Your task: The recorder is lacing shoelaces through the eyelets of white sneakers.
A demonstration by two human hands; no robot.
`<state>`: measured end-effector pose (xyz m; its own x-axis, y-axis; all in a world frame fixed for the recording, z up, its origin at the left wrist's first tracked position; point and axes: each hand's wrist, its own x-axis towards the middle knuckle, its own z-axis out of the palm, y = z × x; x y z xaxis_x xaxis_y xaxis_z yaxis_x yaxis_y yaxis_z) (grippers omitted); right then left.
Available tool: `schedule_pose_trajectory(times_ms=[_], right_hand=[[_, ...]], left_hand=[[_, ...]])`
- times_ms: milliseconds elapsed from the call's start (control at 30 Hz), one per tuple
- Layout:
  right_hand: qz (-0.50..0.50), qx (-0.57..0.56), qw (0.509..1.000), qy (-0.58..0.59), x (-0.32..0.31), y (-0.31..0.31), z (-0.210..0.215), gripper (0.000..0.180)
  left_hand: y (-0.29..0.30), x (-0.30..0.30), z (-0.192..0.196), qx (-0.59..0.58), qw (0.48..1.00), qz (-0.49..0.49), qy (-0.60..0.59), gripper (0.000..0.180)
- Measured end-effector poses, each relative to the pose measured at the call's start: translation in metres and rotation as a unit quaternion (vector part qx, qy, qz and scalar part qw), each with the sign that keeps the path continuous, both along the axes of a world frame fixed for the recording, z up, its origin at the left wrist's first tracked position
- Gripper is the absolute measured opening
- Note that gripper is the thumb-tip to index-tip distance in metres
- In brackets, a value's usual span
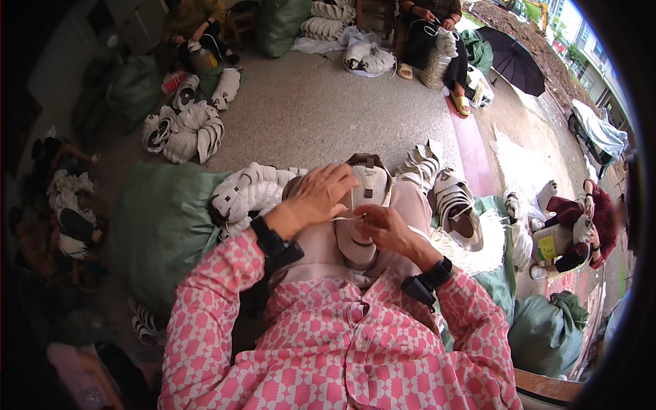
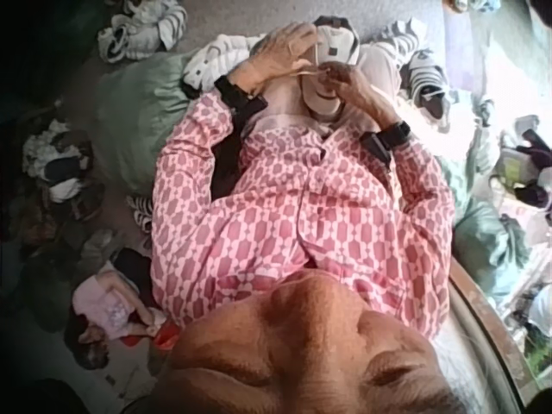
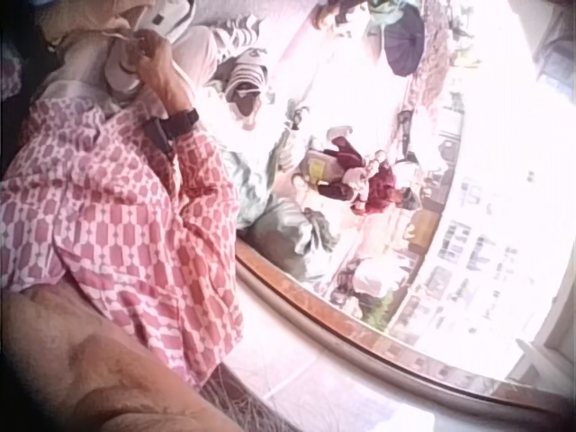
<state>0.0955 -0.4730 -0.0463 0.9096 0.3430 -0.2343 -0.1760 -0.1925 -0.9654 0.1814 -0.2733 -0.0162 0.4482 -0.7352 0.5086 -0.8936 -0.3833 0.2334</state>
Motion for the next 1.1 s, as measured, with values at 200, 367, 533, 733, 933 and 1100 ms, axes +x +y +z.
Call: schedule_pose_trajectory(times_ms=[200,367,533,733,933,1100], right_hand=[[0.079,-0.261,0.885,-0.378,0.022,-0.01,0.019,0.014],[0.011,-0.325,0.867,-0.377,0.042,-0.014,0.032,0.008],[0.104,-0.261,0.881,-0.381,0.045,-0.007,0.027,0.008],[0.117,-0.327,0.847,-0.402,0.05,-0.004,0.007,0.011],[-0.126,-0.544,0.734,-0.387,0.074,-0.089,0.061,0.014],[-0.101,0.086,0.991,-0.011,0.043,-0.076,0.058,0.025]], left_hand=[[-0.004,0.025,0.004,0.166,0.972,-0.117,0.122,0.028],[-0.001,0.027,-0.01,0.094,0.973,-0.142,0.155,0.022],[-0.001,0.025,-0.026,0.018,0.97,-0.129,0.207,0.022],[-0.002,0.021,-0.028,-0.016,0.963,-0.125,0.237,0.023],[-0.01,0.002,-0.008,0.027,0.953,-0.054,0.296,0.022],[-0.021,0.002,-0.014,0.107,0.963,0.01,0.249,0.022]])
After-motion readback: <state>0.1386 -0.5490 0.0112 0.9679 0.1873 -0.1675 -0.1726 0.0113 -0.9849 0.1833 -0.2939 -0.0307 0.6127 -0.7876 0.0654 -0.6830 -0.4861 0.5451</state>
